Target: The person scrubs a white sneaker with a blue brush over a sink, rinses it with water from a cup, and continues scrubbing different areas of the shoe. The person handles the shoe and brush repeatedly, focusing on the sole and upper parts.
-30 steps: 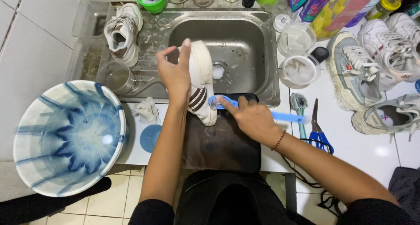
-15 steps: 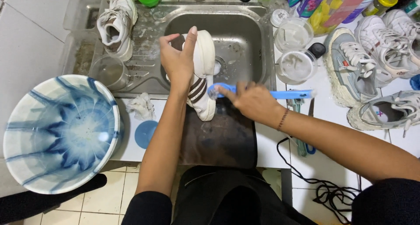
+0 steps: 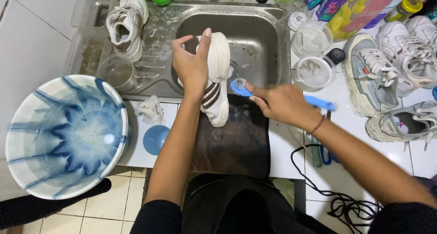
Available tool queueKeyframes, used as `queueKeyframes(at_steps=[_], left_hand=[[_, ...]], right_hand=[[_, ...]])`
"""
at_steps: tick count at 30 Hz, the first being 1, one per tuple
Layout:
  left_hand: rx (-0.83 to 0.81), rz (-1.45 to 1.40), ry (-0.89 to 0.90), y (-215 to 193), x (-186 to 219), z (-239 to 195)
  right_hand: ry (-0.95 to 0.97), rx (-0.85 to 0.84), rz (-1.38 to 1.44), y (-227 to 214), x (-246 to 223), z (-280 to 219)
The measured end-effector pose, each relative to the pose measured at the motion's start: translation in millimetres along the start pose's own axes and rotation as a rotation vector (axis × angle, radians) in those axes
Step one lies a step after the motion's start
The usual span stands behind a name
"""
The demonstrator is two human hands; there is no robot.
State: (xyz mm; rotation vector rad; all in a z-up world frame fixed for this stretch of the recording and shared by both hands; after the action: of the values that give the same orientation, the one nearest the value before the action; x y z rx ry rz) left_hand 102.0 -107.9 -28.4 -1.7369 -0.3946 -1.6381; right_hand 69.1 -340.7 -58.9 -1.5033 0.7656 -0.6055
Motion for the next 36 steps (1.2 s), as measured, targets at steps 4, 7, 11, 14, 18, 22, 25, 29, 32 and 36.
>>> queueKeyframes(at_steps=[4, 7, 11, 14, 18, 22, 25, 29, 32, 36], left_hand=[[0.025, -0.002, -0.09, -2.8, 1.1, -0.6], [0.033, 0.017, -0.026, -2.0, -2.2, 3.4], [0.083, 0.042, -0.035, -6.8, -10.5, 7.7], [0.133, 0.026, -0.007, -3.8, -12.2, 3.7], [0.208, 0.047, -0.004, -5.3, -16.2, 0.9], [0.28, 0.006, -0.047, -15.3, -23.1, 14.3], [0.208, -0.051, -0.105, -16.9, -17.3, 7.2], [0.223, -0.031, -0.055, -16.7, -9.2, -2.6], [0.221, -0.056, -0.05, -19.8, -10.3, -4.0], [0.225, -0.084, -0.037, -19.9, -5.8, -10.7]], right_hand=[[0.001, 0.261, 0.17, 35.5, -30.8, 2.4], [0.13, 0.333, -0.042, 55.5, -50.5, 6.5], [0.17, 0.239, -0.129, 76.1, -61.9, -10.8], [0.208, 0.243, -0.131, 80.8, -62.3, -7.8], [0.348, 0.428, 0.017, 74.8, -70.9, 20.7], [0.319, 0.141, -0.05, 59.4, -80.0, 4.6], [0.249, 0.001, -0.04, 44.8, -78.7, 2.1], [0.345, 0.163, 0.07, 62.1, -73.4, 21.9], [0.291, 0.088, 0.018, 44.6, -74.0, 5.1], [0.154, 0.244, -0.07, 66.1, -79.1, -45.0]])
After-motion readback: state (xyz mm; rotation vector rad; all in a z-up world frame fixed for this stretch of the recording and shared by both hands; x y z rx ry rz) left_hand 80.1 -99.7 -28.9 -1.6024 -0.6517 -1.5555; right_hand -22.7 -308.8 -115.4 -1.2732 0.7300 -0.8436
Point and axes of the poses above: each hand's wrist, its own z-axis towards the middle knuckle, its own y-axis out of the palm, x = y × z, the point moved 3 cm from there along z, towards the middle knuckle, and after that the axes turned 1 degree about x, right-handed, at the moved point
